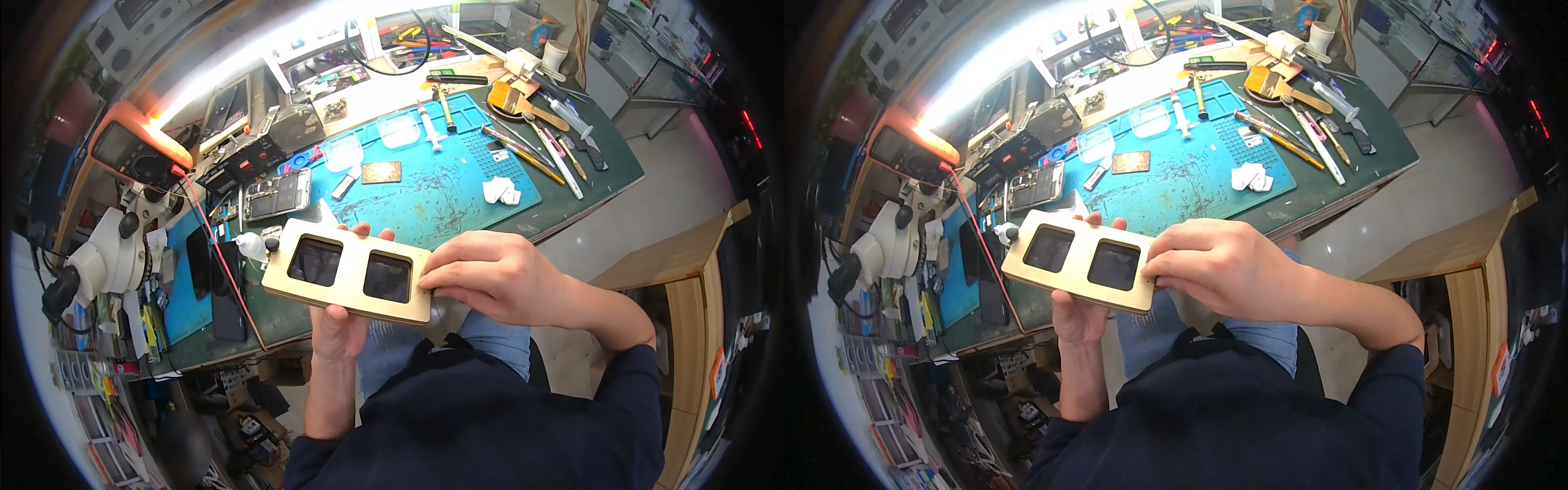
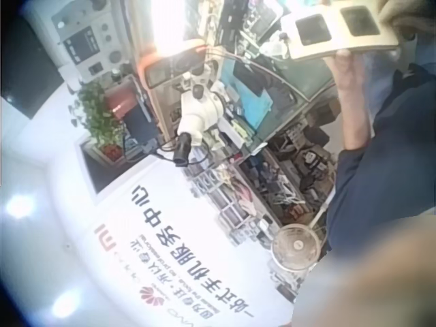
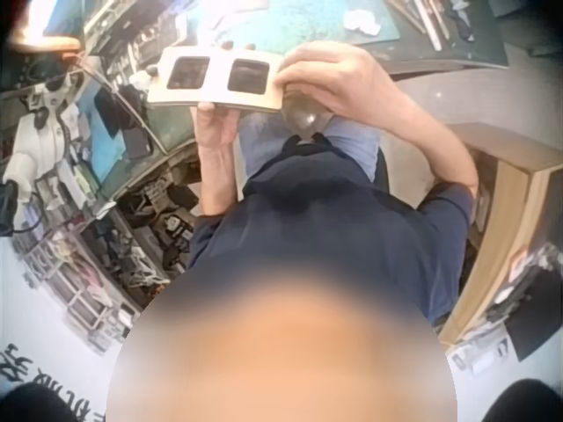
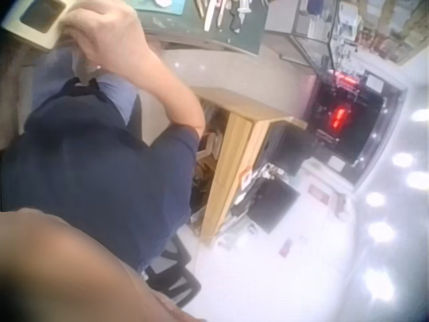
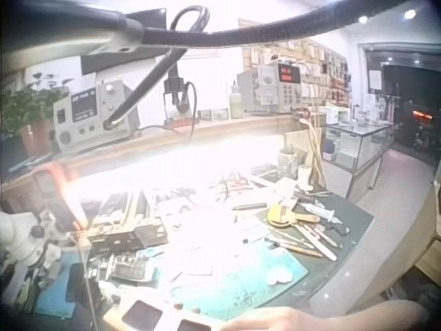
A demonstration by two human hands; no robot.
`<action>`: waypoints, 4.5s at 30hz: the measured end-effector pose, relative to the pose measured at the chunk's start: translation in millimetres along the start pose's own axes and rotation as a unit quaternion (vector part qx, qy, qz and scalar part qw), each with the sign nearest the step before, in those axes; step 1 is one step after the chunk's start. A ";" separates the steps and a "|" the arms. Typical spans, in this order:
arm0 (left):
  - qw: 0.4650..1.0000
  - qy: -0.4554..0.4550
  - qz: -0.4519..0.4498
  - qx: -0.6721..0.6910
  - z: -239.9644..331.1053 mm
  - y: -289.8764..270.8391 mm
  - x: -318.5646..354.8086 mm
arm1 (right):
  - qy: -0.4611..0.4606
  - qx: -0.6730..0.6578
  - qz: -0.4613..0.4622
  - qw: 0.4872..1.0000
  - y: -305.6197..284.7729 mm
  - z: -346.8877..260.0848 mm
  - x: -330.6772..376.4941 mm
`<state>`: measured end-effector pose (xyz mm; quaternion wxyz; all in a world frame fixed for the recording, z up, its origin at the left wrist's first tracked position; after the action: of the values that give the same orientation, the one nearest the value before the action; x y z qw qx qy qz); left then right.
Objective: The person places a black smartphone into a beige plastic jig and secures it with a second piece. They then manipulate the jig, turning it over and pressing on the components to ensure a proper fit. The person briefly moves to a different area to retrieve a tool before returning to the workbench.
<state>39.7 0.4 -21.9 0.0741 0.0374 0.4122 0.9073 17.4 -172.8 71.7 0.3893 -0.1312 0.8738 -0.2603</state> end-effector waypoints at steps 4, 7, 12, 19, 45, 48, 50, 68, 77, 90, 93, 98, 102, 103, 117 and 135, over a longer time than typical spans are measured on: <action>1.000 -0.002 -0.009 -0.012 -1.7 2.5 1.4 | 0.029 -0.022 -0.007 0.999 -1.5 5.9 3.3; 1.000 0.002 -0.003 -0.014 -2.9 3.1 1.8 | 0.049 -0.026 -0.002 0.998 -2.8 7.1 4.1; 1.000 0.007 -0.001 -0.013 -4.6 4.7 2.7 | 0.052 -0.005 -0.005 0.999 -3.7 6.9 5.6; 0.996 -0.023 -0.041 -0.070 -10.2 3.0 3.8 | 0.053 0.017 -0.017 0.998 -15.3 0.5 -15.6; 0.970 -0.128 -0.117 -0.167 -45.5 18.2 21.1 | -0.008 0.029 0.038 0.999 10.7 -4.3 -42.0; 0.994 -0.087 -0.049 -0.038 -36.0 23.6 20.6 | 0.069 0.020 0.005 0.997 4.0 -0.1 -35.3; 0.993 -0.113 -0.007 -0.024 -45.9 -5.2 23.4 | 0.108 -0.004 -0.131 0.985 18.3 2.7 -17.5; 0.953 -0.075 0.151 -0.251 -53.5 -109.1 150.3 | 0.113 0.110 -0.140 0.978 50.1 84.7 -20.7; 0.955 -0.010 0.144 -0.259 -44.7 -105.8 156.6 | 0.399 -0.460 -0.126 0.783 32.4 94.7 -2.7; 0.819 0.352 0.146 -0.429 11.6 28.5 28.3 | 0.434 -0.549 -0.005 0.714 68.1 44.6 35.5; 0.831 0.349 0.138 -0.412 6.4 32.5 26.7 | 0.439 -0.566 0.000 0.698 68.0 47.9 40.3; 0.771 0.368 0.080 -0.513 13.5 45.0 21.7 | 0.418 -0.505 -0.009 0.755 57.7 58.3 37.5; 0.759 0.370 0.127 -0.521 10.9 21.8 36.7 | 0.339 -0.210 -0.021 0.917 32.4 75.6 6.8; 0.777 0.355 0.145 -0.499 6.5 7.8 39.5 | 0.243 -0.060 -0.011 0.968 22.8 79.8 -3.9; 0.742 0.342 0.106 -0.567 -30.0 -101.8 129.5 | -0.044 0.219 -0.036 0.974 33.7 63.4 -17.6; 0.650 0.373 -0.233 -0.619 -77.0 64.8 95.7 | 0.481 -0.630 0.193 0.578 74.9 -46.6 124.9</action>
<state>-71.3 -83.0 -23.1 0.1293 -0.4565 -0.2570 0.8419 -102.2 -148.2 -20.4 -0.2278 -0.0270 0.8815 0.4126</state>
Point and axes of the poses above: each hand's wrist, its own x-axis away from the middle knuckle, its own y-axis out of the palm, z = x × y, the point moved 7 cm from there along -x, towards the middle knuckle, and after that the axes turned 10 degrees about z, right-handed, at the moved point
